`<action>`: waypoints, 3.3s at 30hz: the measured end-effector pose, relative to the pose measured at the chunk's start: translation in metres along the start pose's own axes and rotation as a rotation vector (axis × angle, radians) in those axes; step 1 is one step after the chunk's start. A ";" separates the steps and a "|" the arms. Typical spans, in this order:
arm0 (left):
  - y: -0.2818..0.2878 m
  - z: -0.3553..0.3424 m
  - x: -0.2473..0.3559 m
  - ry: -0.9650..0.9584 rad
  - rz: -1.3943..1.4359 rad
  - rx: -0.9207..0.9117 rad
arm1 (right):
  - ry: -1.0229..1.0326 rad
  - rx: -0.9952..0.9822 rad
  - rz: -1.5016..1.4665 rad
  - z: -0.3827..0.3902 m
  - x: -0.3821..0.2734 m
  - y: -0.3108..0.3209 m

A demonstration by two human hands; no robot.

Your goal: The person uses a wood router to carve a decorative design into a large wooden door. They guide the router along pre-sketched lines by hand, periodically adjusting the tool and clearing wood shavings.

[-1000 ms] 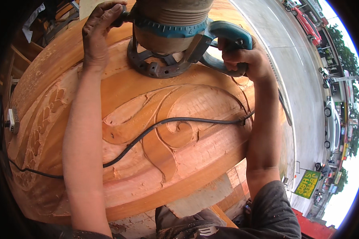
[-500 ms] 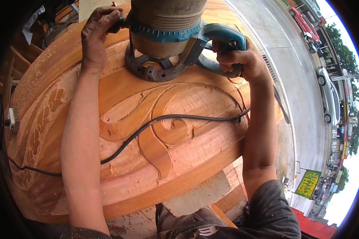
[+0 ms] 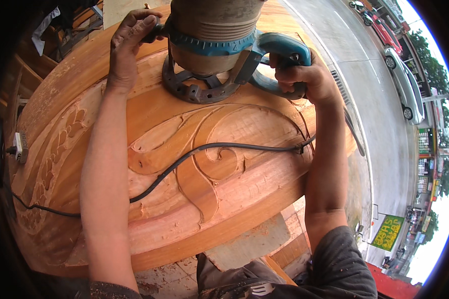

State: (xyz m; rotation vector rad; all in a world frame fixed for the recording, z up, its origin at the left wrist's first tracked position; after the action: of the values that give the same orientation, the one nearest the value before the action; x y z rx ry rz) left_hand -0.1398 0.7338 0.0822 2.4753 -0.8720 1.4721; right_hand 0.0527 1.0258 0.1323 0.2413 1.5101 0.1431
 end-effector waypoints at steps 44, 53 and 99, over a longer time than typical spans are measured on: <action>-0.031 0.021 -0.001 -0.041 -0.394 0.106 | 0.013 -0.026 -0.036 0.018 0.004 0.004; -0.024 0.022 0.003 -0.089 -0.435 0.080 | 0.018 -0.059 -0.069 0.019 0.003 -0.001; -0.015 0.009 0.012 -0.051 -0.193 0.071 | 0.068 0.027 -0.007 0.007 -0.004 -0.018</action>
State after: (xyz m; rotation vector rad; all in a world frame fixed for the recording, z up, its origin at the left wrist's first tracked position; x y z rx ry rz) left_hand -0.1204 0.7377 0.0896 2.5739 -0.5786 1.4041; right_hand 0.0580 1.0072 0.1317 0.2550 1.5816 0.1259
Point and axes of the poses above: each hand's wrist, its own z-axis away from the middle knuckle, its own y-axis out of the back of the hand, x = y × z, the point moved 3 cm from there along -z, towards the middle knuckle
